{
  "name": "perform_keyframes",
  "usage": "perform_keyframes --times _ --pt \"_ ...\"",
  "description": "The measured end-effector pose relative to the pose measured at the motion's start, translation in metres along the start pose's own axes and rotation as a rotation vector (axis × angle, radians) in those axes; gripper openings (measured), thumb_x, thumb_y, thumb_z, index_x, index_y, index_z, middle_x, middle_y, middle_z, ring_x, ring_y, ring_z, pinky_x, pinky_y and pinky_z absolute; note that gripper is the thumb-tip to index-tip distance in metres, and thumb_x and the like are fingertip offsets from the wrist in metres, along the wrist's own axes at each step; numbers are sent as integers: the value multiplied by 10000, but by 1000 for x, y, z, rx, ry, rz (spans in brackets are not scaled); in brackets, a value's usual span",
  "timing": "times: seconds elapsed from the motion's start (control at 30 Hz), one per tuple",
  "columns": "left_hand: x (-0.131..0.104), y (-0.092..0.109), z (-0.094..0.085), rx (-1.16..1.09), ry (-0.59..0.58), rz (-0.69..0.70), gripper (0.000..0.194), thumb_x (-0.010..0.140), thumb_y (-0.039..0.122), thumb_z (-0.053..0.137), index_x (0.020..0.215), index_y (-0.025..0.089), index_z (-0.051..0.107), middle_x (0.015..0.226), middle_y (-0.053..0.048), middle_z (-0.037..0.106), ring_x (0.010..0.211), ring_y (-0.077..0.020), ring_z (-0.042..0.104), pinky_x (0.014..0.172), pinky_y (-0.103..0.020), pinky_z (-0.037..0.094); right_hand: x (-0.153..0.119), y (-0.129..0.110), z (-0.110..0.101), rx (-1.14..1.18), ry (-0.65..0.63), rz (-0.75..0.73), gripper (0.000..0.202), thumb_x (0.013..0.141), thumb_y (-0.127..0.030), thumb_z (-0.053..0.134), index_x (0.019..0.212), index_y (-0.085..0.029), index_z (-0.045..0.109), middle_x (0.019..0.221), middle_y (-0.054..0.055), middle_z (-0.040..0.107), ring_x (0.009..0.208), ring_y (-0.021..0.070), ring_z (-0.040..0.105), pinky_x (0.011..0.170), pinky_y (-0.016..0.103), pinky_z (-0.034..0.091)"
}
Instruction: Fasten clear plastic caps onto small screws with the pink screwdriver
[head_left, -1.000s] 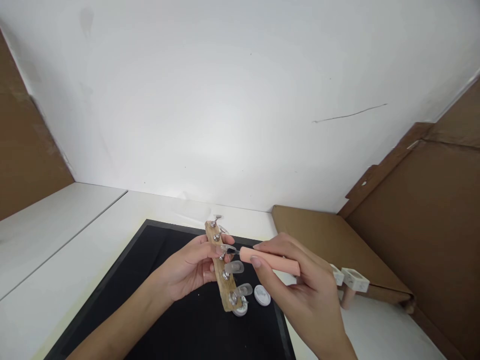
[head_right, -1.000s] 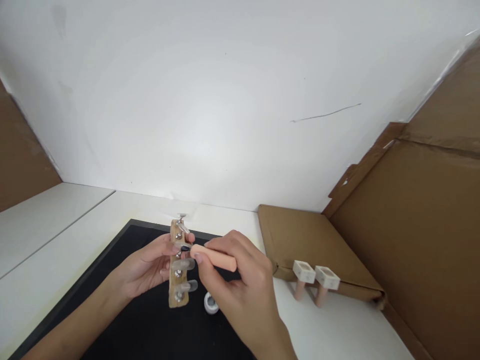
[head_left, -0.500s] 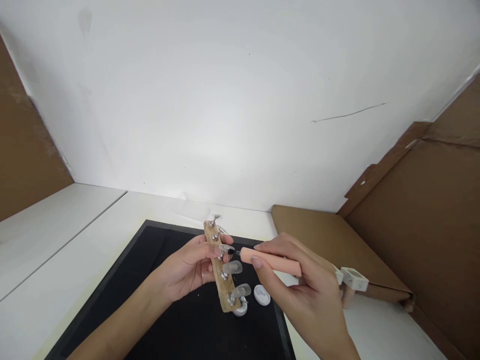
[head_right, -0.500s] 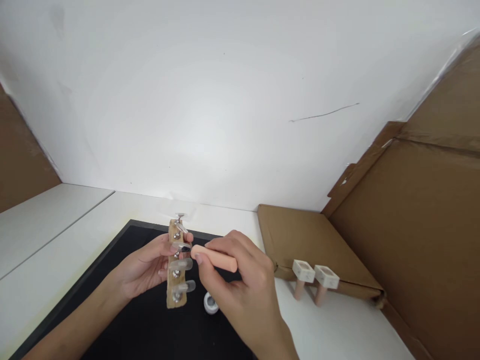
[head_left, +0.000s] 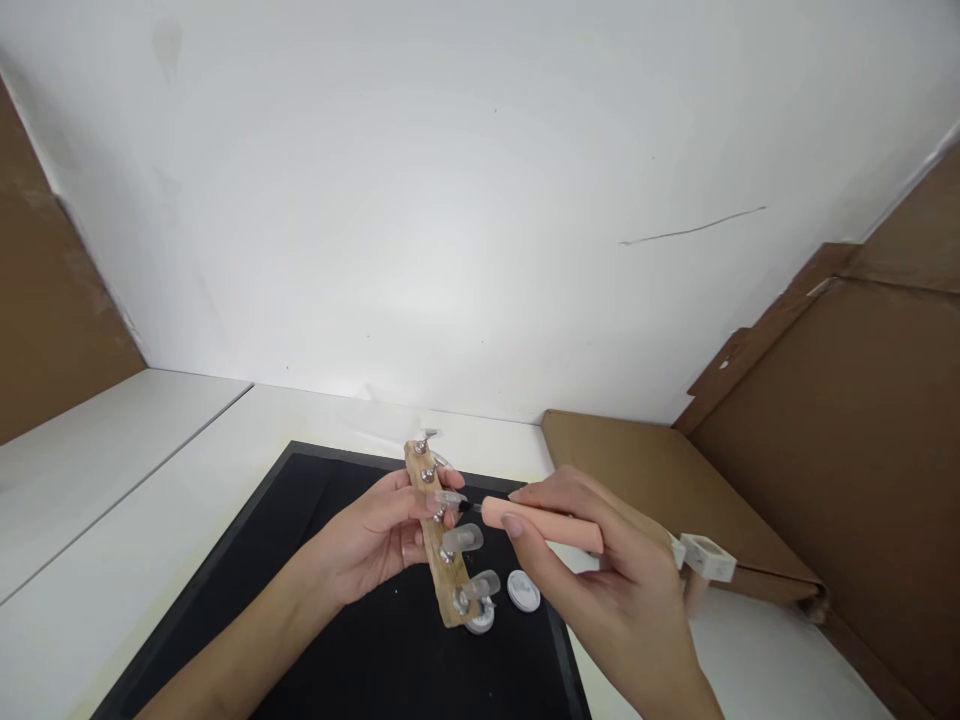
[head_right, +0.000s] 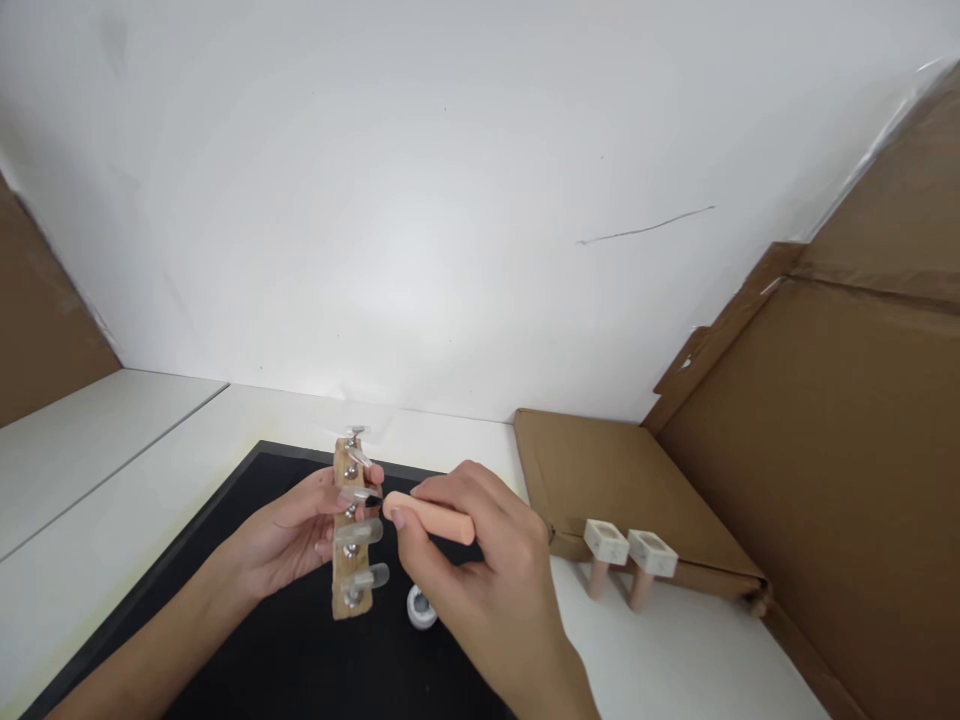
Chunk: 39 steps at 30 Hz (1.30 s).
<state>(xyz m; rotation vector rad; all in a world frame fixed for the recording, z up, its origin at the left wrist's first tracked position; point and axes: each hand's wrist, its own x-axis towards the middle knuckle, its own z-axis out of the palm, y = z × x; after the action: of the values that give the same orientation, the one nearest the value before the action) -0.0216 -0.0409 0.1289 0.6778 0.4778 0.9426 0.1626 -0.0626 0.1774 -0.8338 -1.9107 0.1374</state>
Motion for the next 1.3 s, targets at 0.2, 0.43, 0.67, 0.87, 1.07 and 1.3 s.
perform_keyframes --times 0.2,0.43,0.67,0.87,1.07,1.3 --pt "0 3 2 67 -11 33 253 694 193 733 913 142 616 654 31 549 502 -42 422 449 -169 242 1 1 -2 -12 4 25 126 815 -129 603 709 -193 623 629 -8 596 545 120 546 479 246 426" --pt "-3 4 1 312 29 237 262 737 280 753 913 170 595 715 33 545 560 -56 424 505 -195 284 1 -2 -10 103 46 44 122 818 -121 590 755 -225 607 630 -22 606 540 117 543 477 236 415" --pt "-3 3 3 473 -45 343 190 822 286 672 948 199 558 794 28 552 702 -94 491 648 -220 388 3 -2 -8 173 -55 44 64 818 -168 621 776 -217 618 654 -5 627 555 127 569 474 225 447" --pt "-7 4 11 591 -35 399 118 854 272 623 888 189 547 776 25 524 698 -100 471 651 -217 397 6 -3 -6 177 -107 43 77 821 -156 617 780 -220 602 645 -30 616 532 95 547 461 187 439" --pt "-13 4 12 684 25 413 78 849 230 618 890 200 559 798 10 544 685 -111 483 614 -219 388 6 -6 -9 140 -115 41 81 820 -162 609 760 -215 601 625 -23 610 511 106 533 456 206 435" --pt "-18 3 12 739 43 423 75 843 161 593 889 207 557 792 10 532 645 -104 452 577 -215 361 4 -4 -12 117 -106 47 81 827 -165 606 763 -214 602 639 -13 618 525 115 551 450 214 428"
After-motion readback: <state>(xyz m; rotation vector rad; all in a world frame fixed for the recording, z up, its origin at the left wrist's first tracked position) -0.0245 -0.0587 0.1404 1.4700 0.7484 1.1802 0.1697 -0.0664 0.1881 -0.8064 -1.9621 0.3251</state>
